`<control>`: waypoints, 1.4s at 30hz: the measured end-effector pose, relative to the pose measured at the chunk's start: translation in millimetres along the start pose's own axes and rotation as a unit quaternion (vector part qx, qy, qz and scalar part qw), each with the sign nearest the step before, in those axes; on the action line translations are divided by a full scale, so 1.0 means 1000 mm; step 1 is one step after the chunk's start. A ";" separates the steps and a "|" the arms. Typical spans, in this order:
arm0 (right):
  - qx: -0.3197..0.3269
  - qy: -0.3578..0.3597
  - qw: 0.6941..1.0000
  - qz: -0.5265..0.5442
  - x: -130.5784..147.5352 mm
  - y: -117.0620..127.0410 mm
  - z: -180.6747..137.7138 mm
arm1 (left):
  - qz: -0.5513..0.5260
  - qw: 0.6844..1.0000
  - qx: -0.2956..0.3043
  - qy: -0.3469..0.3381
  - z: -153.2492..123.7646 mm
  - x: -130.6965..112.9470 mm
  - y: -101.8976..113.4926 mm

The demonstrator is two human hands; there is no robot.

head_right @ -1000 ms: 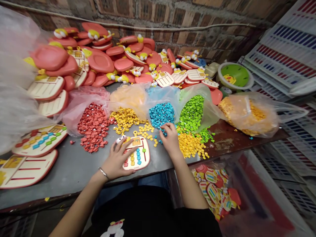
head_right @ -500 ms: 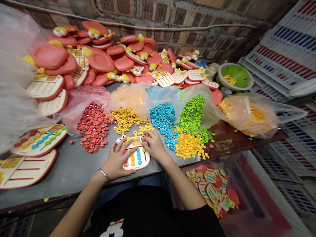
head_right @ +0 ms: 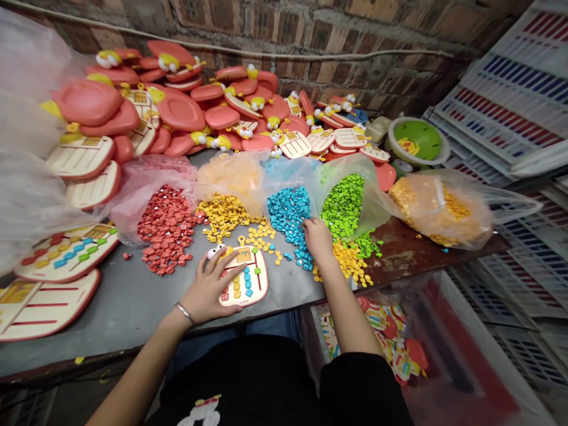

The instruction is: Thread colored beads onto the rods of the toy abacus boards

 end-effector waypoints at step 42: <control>0.030 0.055 0.934 0.353 0.112 -0.004 -0.048 | -0.009 1.000 0.017 0.009 0.000 0.000 0.001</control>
Point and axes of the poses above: each hand's wrist, its own z-axis towards the middle knuckle, its own y-axis out of the back of the hand, x = y × z, the point moved 3 cm from there along z, towards the middle knuckle, and after that the axes turned 8 degrees about -x, right-handed, at the moved point
